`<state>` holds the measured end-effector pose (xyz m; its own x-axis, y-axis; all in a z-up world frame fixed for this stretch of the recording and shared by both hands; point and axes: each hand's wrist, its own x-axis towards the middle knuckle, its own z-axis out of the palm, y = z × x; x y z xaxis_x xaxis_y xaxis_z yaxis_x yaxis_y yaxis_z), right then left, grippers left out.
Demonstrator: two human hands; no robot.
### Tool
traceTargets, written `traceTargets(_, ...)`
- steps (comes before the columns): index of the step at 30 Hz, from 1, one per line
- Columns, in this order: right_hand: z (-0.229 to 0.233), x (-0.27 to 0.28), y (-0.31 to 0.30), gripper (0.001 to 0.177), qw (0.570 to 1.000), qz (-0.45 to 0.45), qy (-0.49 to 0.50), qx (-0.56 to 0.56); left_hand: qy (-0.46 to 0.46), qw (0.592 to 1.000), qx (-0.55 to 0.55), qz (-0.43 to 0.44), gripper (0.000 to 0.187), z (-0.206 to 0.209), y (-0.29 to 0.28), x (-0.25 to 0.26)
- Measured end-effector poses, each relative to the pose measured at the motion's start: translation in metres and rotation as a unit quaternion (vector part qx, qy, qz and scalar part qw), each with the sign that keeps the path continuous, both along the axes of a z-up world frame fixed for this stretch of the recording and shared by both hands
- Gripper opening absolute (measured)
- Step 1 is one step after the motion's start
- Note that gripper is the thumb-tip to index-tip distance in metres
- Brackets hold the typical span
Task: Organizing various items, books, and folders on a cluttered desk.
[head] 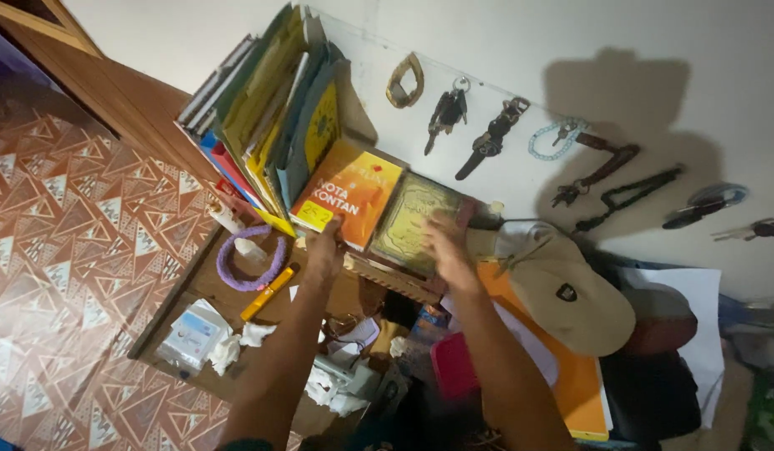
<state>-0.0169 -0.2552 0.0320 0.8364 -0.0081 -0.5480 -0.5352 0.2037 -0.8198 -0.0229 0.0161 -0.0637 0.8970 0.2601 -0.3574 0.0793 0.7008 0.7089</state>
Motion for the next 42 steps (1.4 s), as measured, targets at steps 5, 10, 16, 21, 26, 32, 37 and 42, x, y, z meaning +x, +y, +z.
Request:
traceTargets(5,-0.036,-0.016,-0.049,0.073,0.997,-0.062,0.005,-0.035,0.009,0.996,-0.035,0.083,0.032,0.043,-0.017,0.012)
traceTargets(10,-0.059,-0.027,-0.053,0.085,0.996,-0.06,0.065,0.011,-0.013,0.999,-0.005,0.04,0.021,-0.05,-0.011,0.037)
traceTargets(16,-0.044,-0.027,-0.043,0.084,0.993,-0.048,0.104,0.003,0.088,0.996,-0.02,0.008,0.027,0.006,-0.008,0.027)
traceTargets(21,-0.039,-0.021,-0.038,0.079,0.989,-0.049,0.137,-0.035,0.121,0.992,0.004,-0.032,0.032,-0.02,0.007,0.031)
traceTargets(26,-0.056,-0.01,-0.039,0.078,0.987,-0.031,0.146,-0.057,0.099,0.995,-0.007,0.013,0.031,-0.009,0.0,0.019)
traceTargets(32,-0.052,-0.013,-0.032,0.056,0.996,-0.012,0.083,-0.007,0.065,0.935,0.336,-0.095,0.03,-0.056,0.011,0.025)
traceTargets(37,-0.054,-0.007,-0.033,0.058,0.988,-0.023,0.118,-0.098,0.125,0.989,-0.018,0.081,0.028,-0.013,-0.009,0.022)
traceTargets(42,-0.036,-0.013,-0.023,0.062,0.992,-0.029,0.106,-0.06,0.086,0.983,-0.067,0.15,0.042,-0.064,-0.002,0.03)
